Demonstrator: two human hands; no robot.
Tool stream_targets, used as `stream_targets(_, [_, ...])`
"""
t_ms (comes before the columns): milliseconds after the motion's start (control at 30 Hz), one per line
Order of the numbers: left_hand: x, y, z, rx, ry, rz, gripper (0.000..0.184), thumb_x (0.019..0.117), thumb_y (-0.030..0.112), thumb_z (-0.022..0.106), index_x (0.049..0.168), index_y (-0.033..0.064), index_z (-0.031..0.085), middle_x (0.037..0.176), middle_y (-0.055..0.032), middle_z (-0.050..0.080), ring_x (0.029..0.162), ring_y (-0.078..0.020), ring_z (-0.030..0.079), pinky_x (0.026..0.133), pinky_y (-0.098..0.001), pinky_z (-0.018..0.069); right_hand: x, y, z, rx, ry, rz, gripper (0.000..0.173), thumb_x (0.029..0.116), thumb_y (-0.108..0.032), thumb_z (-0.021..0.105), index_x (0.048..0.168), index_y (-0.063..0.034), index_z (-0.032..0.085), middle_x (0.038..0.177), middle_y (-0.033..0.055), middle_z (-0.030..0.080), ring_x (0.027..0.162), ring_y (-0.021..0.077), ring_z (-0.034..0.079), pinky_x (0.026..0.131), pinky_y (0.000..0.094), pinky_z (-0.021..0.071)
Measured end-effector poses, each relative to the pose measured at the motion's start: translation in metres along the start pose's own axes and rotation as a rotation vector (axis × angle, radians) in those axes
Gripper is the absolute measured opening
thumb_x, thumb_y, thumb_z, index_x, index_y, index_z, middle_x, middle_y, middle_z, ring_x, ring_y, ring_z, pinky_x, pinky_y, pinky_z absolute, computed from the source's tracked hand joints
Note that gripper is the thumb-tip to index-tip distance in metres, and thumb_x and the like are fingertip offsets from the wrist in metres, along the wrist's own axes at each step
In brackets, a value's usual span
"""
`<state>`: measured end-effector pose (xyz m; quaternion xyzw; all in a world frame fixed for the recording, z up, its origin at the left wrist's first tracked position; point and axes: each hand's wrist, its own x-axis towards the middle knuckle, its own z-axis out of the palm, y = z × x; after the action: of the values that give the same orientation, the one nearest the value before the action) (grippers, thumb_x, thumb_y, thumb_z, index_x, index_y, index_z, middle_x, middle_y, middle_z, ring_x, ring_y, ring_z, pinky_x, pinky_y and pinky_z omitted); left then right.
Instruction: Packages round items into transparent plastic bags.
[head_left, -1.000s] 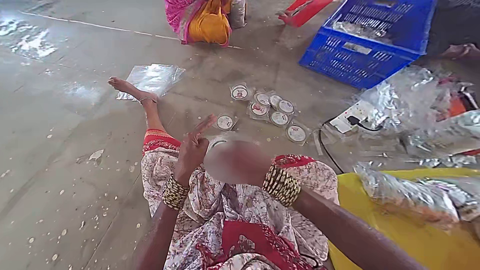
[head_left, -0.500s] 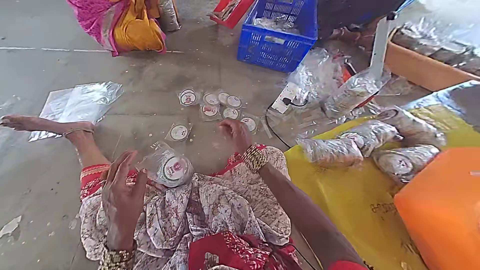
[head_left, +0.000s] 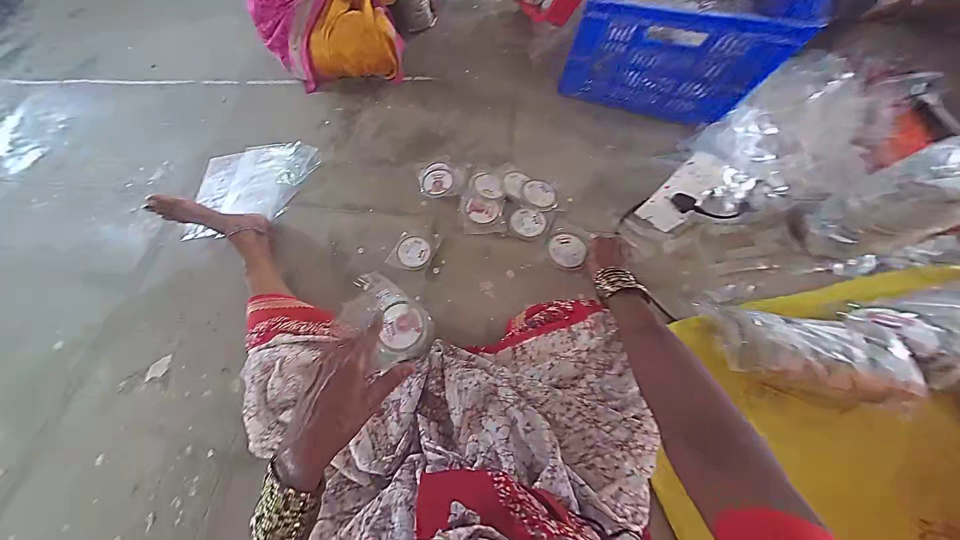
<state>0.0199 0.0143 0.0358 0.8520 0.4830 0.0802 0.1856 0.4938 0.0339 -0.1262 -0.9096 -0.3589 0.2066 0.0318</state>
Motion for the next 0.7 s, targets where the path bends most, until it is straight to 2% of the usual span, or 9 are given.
stream_targets(67, [0.004,-0.005,-0.002,-0.046,-0.192,-0.036,0.074,0.0886,0.057,0.067,0.139,0.0035,0.062,0.122,-0.0190,0.071,0.112,-0.0382,0.068,0.098,-0.0619,0.0492,-0.002,-0.009,-0.004,-0.048,0.016,0.010,0.026,0.0989,-0.003,0.059,0.117,0.0159,0.063,0.127,0.0387,0.060,0.123,0.0546,0.057,0.100,0.0683,0.0448])
stream_targets(133, [0.007,-0.008,0.003,-0.106,-0.325,-0.041,0.067,0.0909,0.046,0.070,0.141,0.0021,0.060,0.130,-0.0205,0.066,0.124,-0.0371,0.062,0.107,-0.0580,0.0431,-0.001,-0.012,-0.008,-0.109,0.011,0.030,0.022,0.0953,-0.003,0.064,0.107,0.0146,0.066,0.119,0.0369,0.064,0.116,0.0534,0.062,0.094,0.0667,0.0485])
stream_targets(200, [0.010,-0.005,0.008,-0.077,-0.353,-0.015,0.062,0.0930,0.042,0.069,0.140,0.0019,0.060,0.132,-0.0206,0.065,0.125,-0.0377,0.061,0.108,-0.0578,0.0421,0.003,-0.008,-0.009,-0.138,-0.030,-0.003,0.024,0.0932,-0.004,0.067,0.109,0.0136,0.067,0.122,0.0362,0.063,0.118,0.0535,0.060,0.096,0.0674,0.0479])
stream_targets(267, [0.013,-0.006,0.016,-0.003,-0.316,0.048,0.061,0.0933,0.045,0.067,0.138,0.0042,0.062,0.134,-0.0175,0.065,0.124,-0.0379,0.062,0.106,-0.0594,0.0440,0.007,0.000,-0.010,-0.182,-0.062,-0.112,0.026,0.0939,-0.005,0.066,0.114,0.0118,0.067,0.124,0.0345,0.063,0.121,0.0524,0.059,0.098,0.0679,0.0460])
stream_targets(333, [0.016,-0.008,0.024,0.048,-0.245,0.105,0.063,0.0931,0.049,0.063,0.141,0.0080,0.061,0.138,-0.0145,0.064,0.123,-0.0386,0.062,0.103,-0.0613,0.0458,0.014,0.009,-0.010,-0.218,-0.085,-0.259,0.028,0.0997,-0.006,0.058,0.121,0.0094,0.067,0.130,0.0313,0.063,0.127,0.0491,0.057,0.105,0.0661,0.0425])
stream_targets(400, [0.019,-0.006,0.025,0.067,-0.204,0.130,0.064,0.0943,0.050,0.060,0.143,0.0088,0.060,0.138,-0.0140,0.064,0.120,-0.0401,0.063,0.099,-0.0622,0.0477,0.018,0.012,-0.018,-0.269,-0.124,-0.402,0.026,0.1023,-0.005,0.054,0.119,0.0093,0.068,0.128,0.0293,0.065,0.128,0.0468,0.057,0.108,0.0626,0.0424])
stream_targets(500, [0.018,-0.004,0.026,0.068,-0.125,0.174,0.063,0.0936,0.050,0.058,0.139,0.0070,0.063,0.133,-0.0152,0.067,0.115,-0.0409,0.066,0.093,-0.0631,0.0501,0.010,0.009,-0.040,-0.315,-0.259,-0.513,0.033,0.1075,-0.008,0.045,0.127,0.0106,0.064,0.134,0.0292,0.062,0.134,0.0449,0.053,0.114,0.0571,0.0364])
stream_targets(600, [0.015,-0.006,0.028,0.060,-0.121,0.178,0.065,0.0946,0.052,0.054,0.141,0.0075,0.061,0.137,-0.0137,0.064,0.121,-0.0391,0.064,0.099,-0.0644,0.0468,0.019,0.015,-0.037,-0.471,-0.262,-0.609,0.024,0.1036,-0.004,0.051,0.113,0.0076,0.069,0.120,0.0268,0.068,0.121,0.0444,0.061,0.105,0.0584,0.0442])
stream_targets(700, [0.009,-0.008,0.028,0.072,-0.093,0.181,0.066,0.0939,0.054,0.052,0.140,0.0081,0.062,0.137,-0.0123,0.065,0.121,-0.0374,0.064,0.098,-0.0623,0.0482,0.032,0.025,-0.025,-0.489,-0.221,-0.603,0.020,0.0984,-0.007,0.060,0.111,0.0051,0.070,0.116,0.0253,0.070,0.118,0.0437,0.063,0.103,0.0596,0.0453])
